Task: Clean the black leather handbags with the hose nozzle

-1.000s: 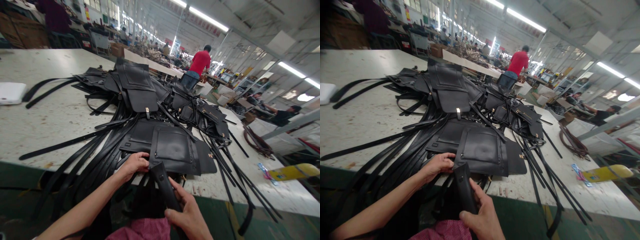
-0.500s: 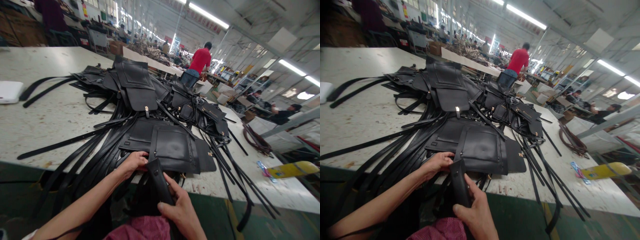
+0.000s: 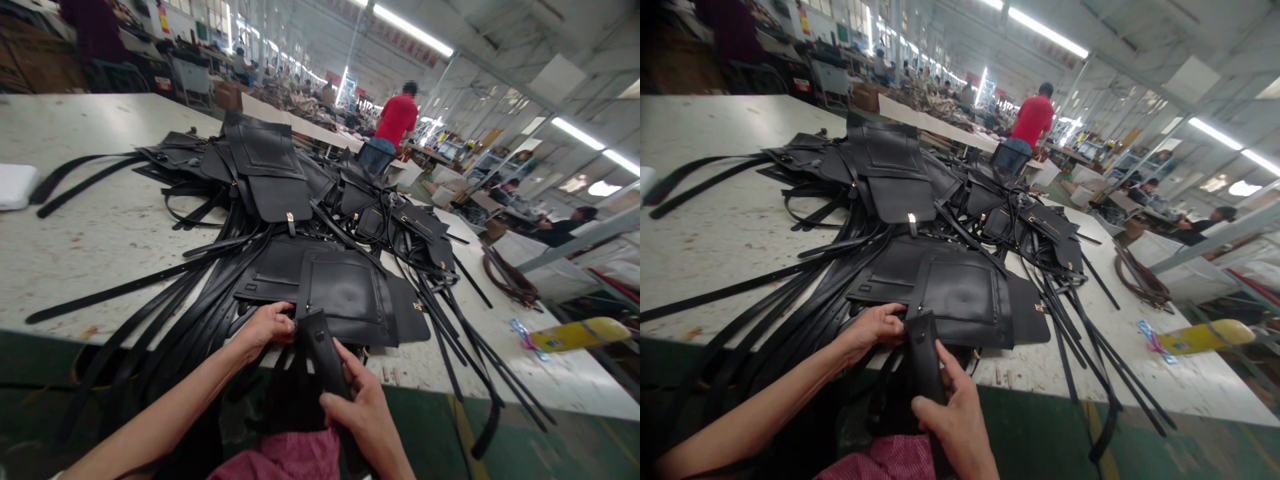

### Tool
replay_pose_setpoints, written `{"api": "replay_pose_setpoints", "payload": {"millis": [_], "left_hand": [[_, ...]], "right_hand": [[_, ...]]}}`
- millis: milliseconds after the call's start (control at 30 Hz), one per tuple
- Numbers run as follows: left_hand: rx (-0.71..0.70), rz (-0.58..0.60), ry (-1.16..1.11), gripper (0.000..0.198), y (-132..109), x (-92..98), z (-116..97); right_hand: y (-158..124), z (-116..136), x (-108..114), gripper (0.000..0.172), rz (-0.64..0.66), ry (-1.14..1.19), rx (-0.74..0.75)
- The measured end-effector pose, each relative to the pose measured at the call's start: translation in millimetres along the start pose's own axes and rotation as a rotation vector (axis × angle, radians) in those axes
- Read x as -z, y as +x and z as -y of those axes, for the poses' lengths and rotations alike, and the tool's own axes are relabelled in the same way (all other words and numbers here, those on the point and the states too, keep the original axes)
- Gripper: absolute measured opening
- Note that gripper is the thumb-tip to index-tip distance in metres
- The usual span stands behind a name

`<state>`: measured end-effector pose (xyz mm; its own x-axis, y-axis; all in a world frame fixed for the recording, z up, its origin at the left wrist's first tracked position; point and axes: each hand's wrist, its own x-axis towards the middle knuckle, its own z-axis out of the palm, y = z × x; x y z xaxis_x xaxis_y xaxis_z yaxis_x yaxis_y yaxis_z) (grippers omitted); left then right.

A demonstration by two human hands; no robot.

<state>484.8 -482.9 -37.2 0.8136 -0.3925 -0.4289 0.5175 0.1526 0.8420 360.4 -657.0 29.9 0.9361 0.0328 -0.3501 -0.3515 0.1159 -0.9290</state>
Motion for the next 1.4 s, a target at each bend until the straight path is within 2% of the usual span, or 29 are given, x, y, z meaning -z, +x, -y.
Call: {"api": "replay_pose_setpoints", "payload": {"millis": [100,200,267,400,633,767,900,1000,1100,1200,1400], "left_hand": [[-0.011,-0.004,0.021,0.058,-2,-1.4,-1],[-0.002,0.005,0.068,0.037,-1,-3.9,-2],[-0.014,0.006,0.117,0.032,0,-6.4,-1],[-0.025,0.001,0.178,0.03,1,-12.3,-1],[-0.03,0.013,0.245,0.03,-4,-16.4,-1],[-0.053,0.042,0.25,0.03,-7,-17.6,-1],[-0.062,0.031,0.276,0.025,-4,-19.6,-1],[-0.048,0.029,0.309,0.022,-1,-21.5,3],[-0.027,0.021,0.309,0.017,-3,-23.7,9],[-0.025,0.03,0.284,0.019,-9,-25.5,13],[0.009,0.089,0.245,0.02,-21,-28.8,18]], "right_hand": [[2,7,10,0.071,-0.092,-0.048,0.039],[0,9,20,0.071,-0.034,-0.048,0.017],[0,9,22,0.071,0.025,-0.039,-0.03],[14,10,18,0.072,0.087,-0.029,-0.072],[54,30,17,0.066,0.103,-0.074,0.008],[48,47,23,0.064,0.023,-0.094,0.106],[34,41,27,0.066,0.141,-0.102,-0.037],[37,30,25,0.063,0.187,-0.118,-0.09],[53,30,20,0.064,0.155,-0.141,-0.044],[74,41,14,0.062,0.148,-0.213,-0.017],[121,68,10,0.045,0.154,-0.28,-0.03]]}}
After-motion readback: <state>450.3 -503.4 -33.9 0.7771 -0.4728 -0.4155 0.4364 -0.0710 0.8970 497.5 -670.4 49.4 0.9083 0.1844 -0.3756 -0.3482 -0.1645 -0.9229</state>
